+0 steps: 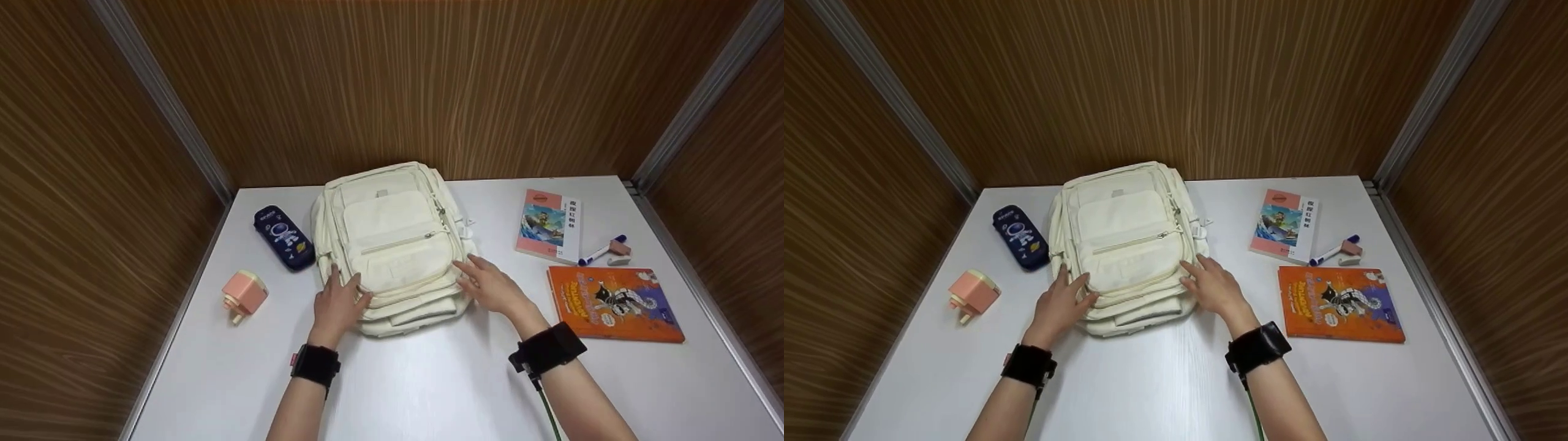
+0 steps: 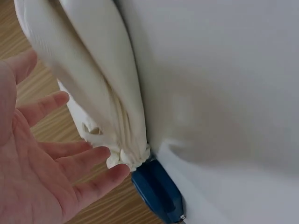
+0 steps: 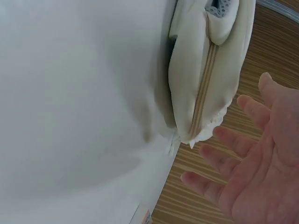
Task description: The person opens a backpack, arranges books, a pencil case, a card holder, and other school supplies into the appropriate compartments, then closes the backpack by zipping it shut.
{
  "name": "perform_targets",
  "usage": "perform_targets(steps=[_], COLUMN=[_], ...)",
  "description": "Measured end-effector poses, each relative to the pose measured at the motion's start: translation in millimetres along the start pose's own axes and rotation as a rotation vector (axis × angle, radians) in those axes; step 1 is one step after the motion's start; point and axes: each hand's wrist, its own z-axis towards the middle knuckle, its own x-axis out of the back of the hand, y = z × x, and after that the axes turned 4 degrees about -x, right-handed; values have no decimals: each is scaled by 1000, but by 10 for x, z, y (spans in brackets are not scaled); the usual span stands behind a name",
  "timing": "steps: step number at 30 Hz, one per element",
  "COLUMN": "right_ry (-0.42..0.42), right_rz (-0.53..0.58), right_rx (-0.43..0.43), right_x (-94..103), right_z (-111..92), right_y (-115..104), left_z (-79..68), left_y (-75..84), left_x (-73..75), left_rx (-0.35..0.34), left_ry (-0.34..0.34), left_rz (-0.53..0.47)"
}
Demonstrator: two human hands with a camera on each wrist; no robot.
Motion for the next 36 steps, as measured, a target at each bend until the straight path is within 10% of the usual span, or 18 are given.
perform_targets(steps=[26,36], right_ry=[-48,-9], right_rz=[-190,-247], right_rx=[-47,-68], right_x=[-215,-299], right_z=[-222,-361], right_y=[-178,-356], left_z=[-18,134], left_y=[-95,21], left_x=[-77,2], left_rx=[41,-10], left_ry=[-154,-196], left_rz=[-276,-113])
